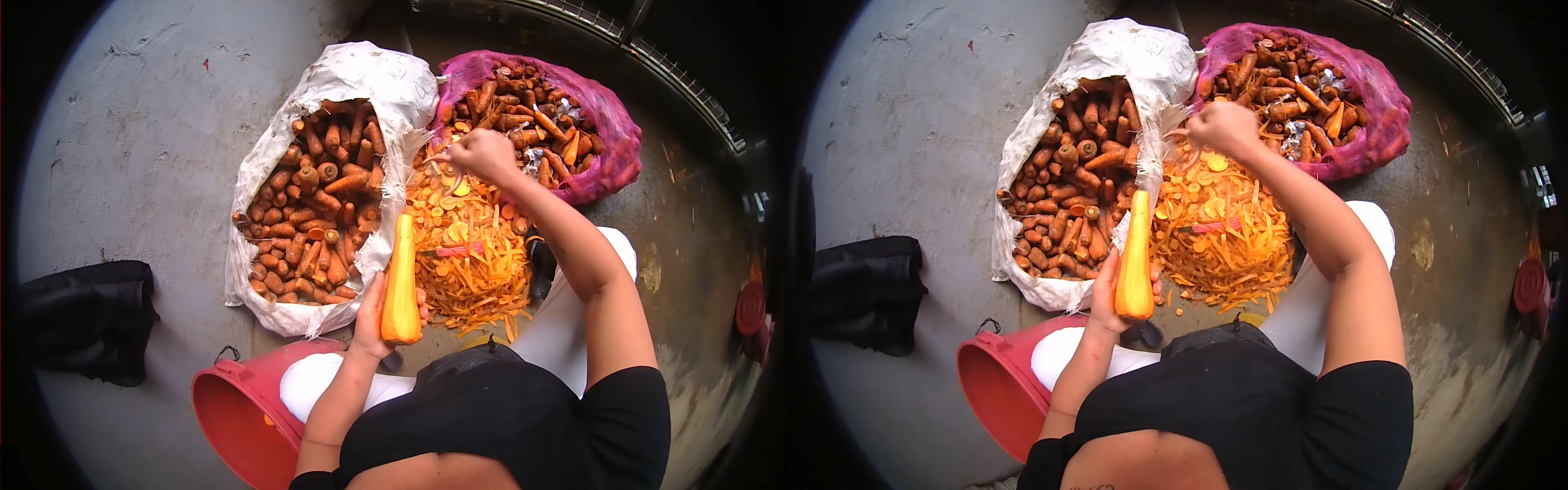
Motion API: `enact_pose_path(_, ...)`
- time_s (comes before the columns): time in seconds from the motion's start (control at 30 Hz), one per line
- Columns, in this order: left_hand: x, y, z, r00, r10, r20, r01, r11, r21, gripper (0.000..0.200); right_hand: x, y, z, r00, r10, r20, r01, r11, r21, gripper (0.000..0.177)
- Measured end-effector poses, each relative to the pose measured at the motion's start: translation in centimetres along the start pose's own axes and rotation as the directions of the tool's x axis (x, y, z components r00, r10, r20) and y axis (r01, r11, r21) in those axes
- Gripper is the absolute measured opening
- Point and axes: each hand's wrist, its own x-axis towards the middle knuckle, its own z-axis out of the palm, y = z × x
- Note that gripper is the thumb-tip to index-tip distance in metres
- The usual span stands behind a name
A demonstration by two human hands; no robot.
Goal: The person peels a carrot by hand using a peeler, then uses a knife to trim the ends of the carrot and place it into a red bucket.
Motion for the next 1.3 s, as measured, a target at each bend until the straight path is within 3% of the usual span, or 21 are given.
enact_pose_path(0.1,0.2,0.2,-0.5,0.999,0.002,-0.040,-0.002,1.000,0.006,0.053,-3.5,-4.2,0.8,0.967,-0.247,0.056,0.228,0.946,0.231,0.031)
enact_pose_path(0.2,0.6,0.0,-0.9,0.997,-0.006,-0.075,0.005,1.000,-0.013,0.050,-7.7,-7.1,1.6,0.788,-0.607,-0.106,0.613,0.755,0.233,0.030)
enact_pose_path(0.3,1.5,-0.5,-1.1,0.975,-0.005,-0.221,0.001,1.000,-0.022,0.048,-11.0,-8.5,2.0,0.610,-0.779,-0.145,0.788,0.575,0.220,0.028)
enact_pose_path(0.37,1.4,-0.4,0.3,0.952,-0.003,-0.308,-0.012,0.999,-0.047,0.047,-12.0,-8.8,2.1,0.598,-0.786,-0.161,0.795,0.555,0.243,0.029)
enact_pose_path(0.5,1.5,-0.8,0.3,0.978,0.021,-0.209,-0.029,0.999,-0.032,0.047,-11.6,-8.3,2.5,0.597,-0.782,-0.180,0.802,0.572,0.175,0.029)
enact_pose_path(0.57,1.6,-0.8,0.3,0.972,0.006,-0.233,-0.009,1.000,-0.012,0.045,-11.0,-8.2,2.2,0.580,-0.786,-0.213,0.815,0.559,0.154,0.030)
enact_pose_path(0.67,1.0,-1.0,0.5,0.977,0.010,-0.212,0.004,0.998,0.063,0.044,-7.4,-6.5,2.6,0.662,-0.701,-0.265,0.735,0.676,0.052,0.034)
enact_pose_path(0.7,0.5,-1.2,0.6,0.981,0.010,-0.193,0.009,0.995,0.098,0.044,-5.5,-5.4,2.5,0.693,-0.630,-0.351,0.677,0.736,0.017,0.035)
enact_pose_path(0.73,0.2,-1.4,0.6,0.988,-0.019,-0.154,0.040,0.990,0.132,0.044,-3.5,-3.7,2.1,0.781,-0.556,-0.286,0.567,0.822,-0.048,0.038)
enact_pose_path(0.77,-0.1,-1.5,0.8,0.993,-0.013,-0.117,0.032,0.986,0.163,0.045,-1.6,-2.5,0.7,0.912,-0.410,-0.030,0.400,0.901,-0.170,0.036)
enact_pose_path(0.8,-0.4,-1.6,1.0,0.997,-0.007,-0.080,0.022,0.981,0.194,0.045,0.4,-0.1,0.6,0.920,-0.387,-0.060,0.329,0.847,-0.417,0.038)
enact_pose_path(0.87,-0.7,-1.3,0.7,1.000,-0.023,-0.001,0.022,0.983,0.183,0.047,1.5,3.1,-0.1,0.951,-0.275,-0.139,0.181,0.863,-0.472,0.036)
enact_pose_path(0.9,-0.8,-1.1,0.8,1.000,-0.017,-0.021,0.020,0.986,0.165,0.047,1.2,2.7,-0.6,0.916,-0.311,-0.253,0.171,0.874,-0.456,0.035)
enact_pose_path(0.97,-0.8,-0.7,0.9,0.998,0.006,-0.062,0.002,0.993,0.115,0.048,0.9,1.0,-0.9,0.964,-0.134,-0.230,0.077,0.968,-0.240,0.034)
enact_pose_path(1.03,-0.4,-0.2,-0.4,0.999,-0.011,-0.037,0.014,0.997,0.081,0.048,-0.7,-2.1,-1.2,0.989,-0.078,-0.127,0.084,0.996,0.044,0.032)
enact_pose_path(1.07,-0.2,-0.1,-0.9,0.999,-0.021,-0.024,0.022,0.998,0.064,0.048,-1.4,-3.0,-0.7,0.988,-0.137,-0.074,0.145,0.983,0.111,0.030)
enact_pose_path(1.1,0.0,-0.3,-0.9,0.996,0.007,-0.093,0.000,0.998,0.065,0.049,-2.8,-4.0,-0.1,0.948,-0.289,-0.131,0.311,0.929,0.200,0.030)
enact_pose_path(1.13,0.2,-0.4,-0.8,0.986,0.035,-0.164,-0.024,0.997,0.070,0.049,-4.4,-5.6,-0.3,0.938,-0.343,-0.043,0.344,0.910,0.233,0.030)
enact_pose_path(1.17,0.4,-0.4,-0.8,0.970,0.064,-0.233,-0.047,0.996,0.078,0.050,-5.8,-6.5,0.6,0.877,-0.473,-0.092,0.477,0.828,0.296,0.029)
enact_pose_path(1.2,0.6,-0.3,-1.1,0.971,0.066,-0.230,-0.052,0.997,0.065,0.051,-7.1,-7.2,1.5,0.760,-0.617,-0.203,0.649,0.739,0.182,0.029)
enact_pose_path(1.3,1.1,-0.3,-1.4,0.985,0.038,-0.169,-0.032,0.999,0.040,0.049,-10.9,-8.9,1.9,0.598,-0.775,-0.204,0.800,0.561,0.214,0.031)
